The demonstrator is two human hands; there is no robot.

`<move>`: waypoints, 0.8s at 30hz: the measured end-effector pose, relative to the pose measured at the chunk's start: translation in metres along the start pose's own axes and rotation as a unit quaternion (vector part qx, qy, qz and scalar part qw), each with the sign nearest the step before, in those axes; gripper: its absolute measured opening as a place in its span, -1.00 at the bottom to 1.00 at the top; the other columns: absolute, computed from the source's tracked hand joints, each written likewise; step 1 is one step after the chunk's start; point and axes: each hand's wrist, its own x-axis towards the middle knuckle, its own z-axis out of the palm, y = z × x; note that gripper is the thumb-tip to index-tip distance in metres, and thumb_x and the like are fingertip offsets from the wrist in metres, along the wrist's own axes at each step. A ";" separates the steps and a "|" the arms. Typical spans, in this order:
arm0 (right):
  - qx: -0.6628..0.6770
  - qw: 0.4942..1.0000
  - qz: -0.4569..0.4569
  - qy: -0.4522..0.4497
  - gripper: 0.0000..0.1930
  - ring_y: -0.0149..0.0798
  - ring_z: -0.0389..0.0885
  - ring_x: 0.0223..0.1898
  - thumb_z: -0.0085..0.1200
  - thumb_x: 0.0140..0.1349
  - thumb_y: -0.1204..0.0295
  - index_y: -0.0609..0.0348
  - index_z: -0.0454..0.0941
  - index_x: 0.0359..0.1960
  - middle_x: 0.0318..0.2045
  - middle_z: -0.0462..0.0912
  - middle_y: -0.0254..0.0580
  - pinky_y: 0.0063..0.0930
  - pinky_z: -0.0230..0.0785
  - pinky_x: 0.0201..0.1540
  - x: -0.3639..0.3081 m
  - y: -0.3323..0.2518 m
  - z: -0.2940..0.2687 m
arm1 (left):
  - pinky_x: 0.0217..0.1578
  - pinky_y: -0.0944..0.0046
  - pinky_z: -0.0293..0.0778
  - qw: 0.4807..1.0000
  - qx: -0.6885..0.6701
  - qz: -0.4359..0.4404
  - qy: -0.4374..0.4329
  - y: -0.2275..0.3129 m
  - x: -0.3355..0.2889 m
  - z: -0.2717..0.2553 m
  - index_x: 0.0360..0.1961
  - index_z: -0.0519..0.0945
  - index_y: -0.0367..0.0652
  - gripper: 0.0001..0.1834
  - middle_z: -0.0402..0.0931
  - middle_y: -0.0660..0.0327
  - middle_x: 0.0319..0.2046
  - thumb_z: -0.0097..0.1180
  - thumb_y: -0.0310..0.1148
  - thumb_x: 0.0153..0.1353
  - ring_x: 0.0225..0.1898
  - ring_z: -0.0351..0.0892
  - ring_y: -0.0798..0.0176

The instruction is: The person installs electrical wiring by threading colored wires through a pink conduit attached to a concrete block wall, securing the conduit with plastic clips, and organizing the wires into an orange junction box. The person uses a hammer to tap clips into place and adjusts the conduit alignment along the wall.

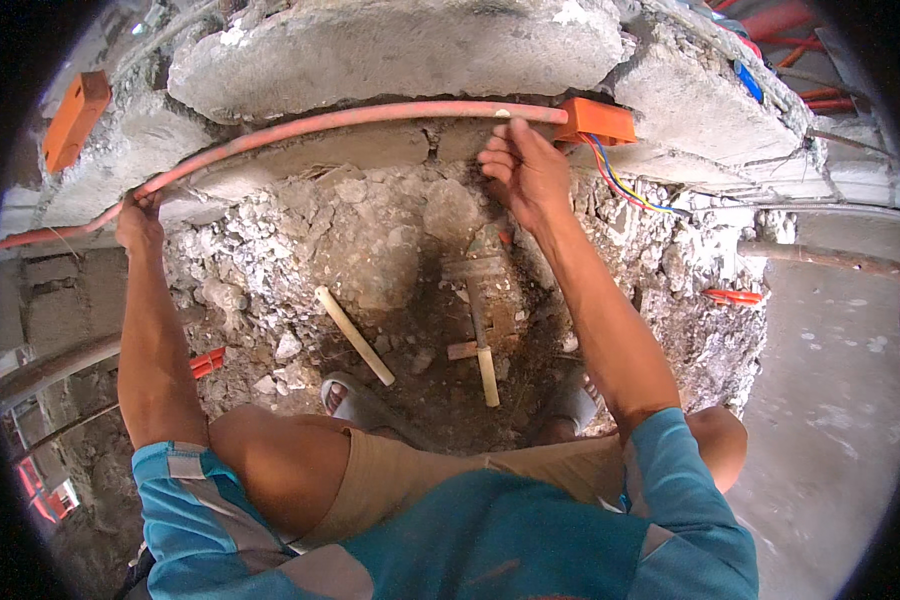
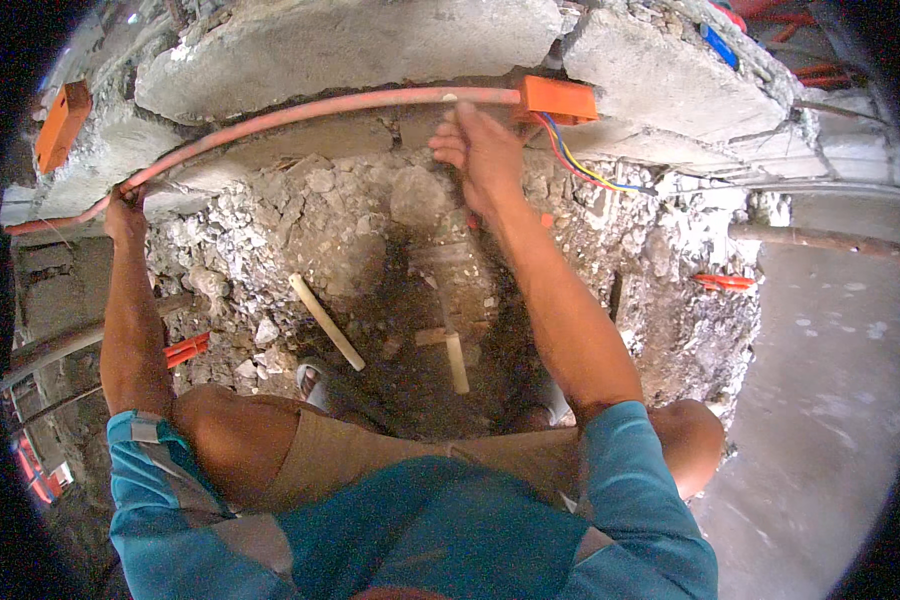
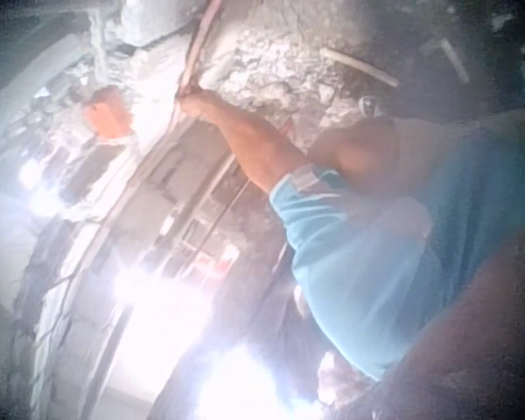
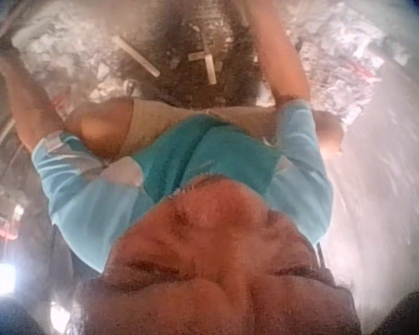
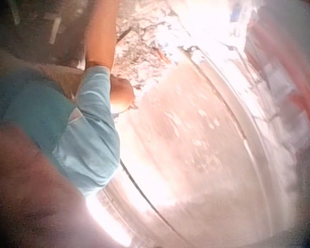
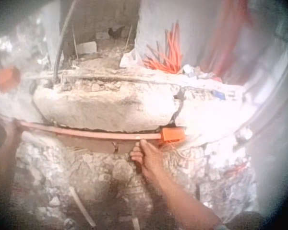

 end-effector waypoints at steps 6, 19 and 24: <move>-0.018 0.995 -0.077 0.067 -0.68 -0.18 0.75 -0.52 0.20 0.51 0.27 0.39 0.61 -0.15 -0.41 0.72 -0.03 -0.40 0.61 -0.50 0.028 0.020 0.042 | -0.13 0.05 0.74 0.999 -0.013 -0.010 -0.039 0.006 -0.003 -0.002 -0.32 0.51 -0.17 -0.71 0.44 0.27 -0.52 -0.03 -0.32 0.62 -0.49 0.51 0.26; 0.027 0.994 -0.108 0.017 -0.69 -0.18 0.79 -0.44 0.24 0.50 0.27 0.36 0.63 -0.21 -0.40 0.72 -0.05 -0.40 0.71 -0.40 0.030 0.026 0.046 | -0.28 0.20 0.66 0.999 0.037 -0.033 -0.018 0.024 0.024 -0.027 -0.11 0.53 -0.23 -0.85 0.56 0.21 -0.36 -0.02 -0.39 0.59 -0.40 0.59 0.27; 0.037 0.992 -0.116 0.033 -0.68 -0.21 0.78 -0.45 0.27 0.48 0.27 0.37 0.64 -0.24 -0.40 0.72 -0.06 -0.43 0.68 -0.40 0.031 0.026 0.033 | 0.00 0.13 0.80 0.997 0.078 -0.022 -0.018 0.011 -0.017 0.014 0.03 0.50 -0.48 -0.81 0.62 0.02 -0.17 0.05 -0.55 0.50 -0.23 0.70 0.12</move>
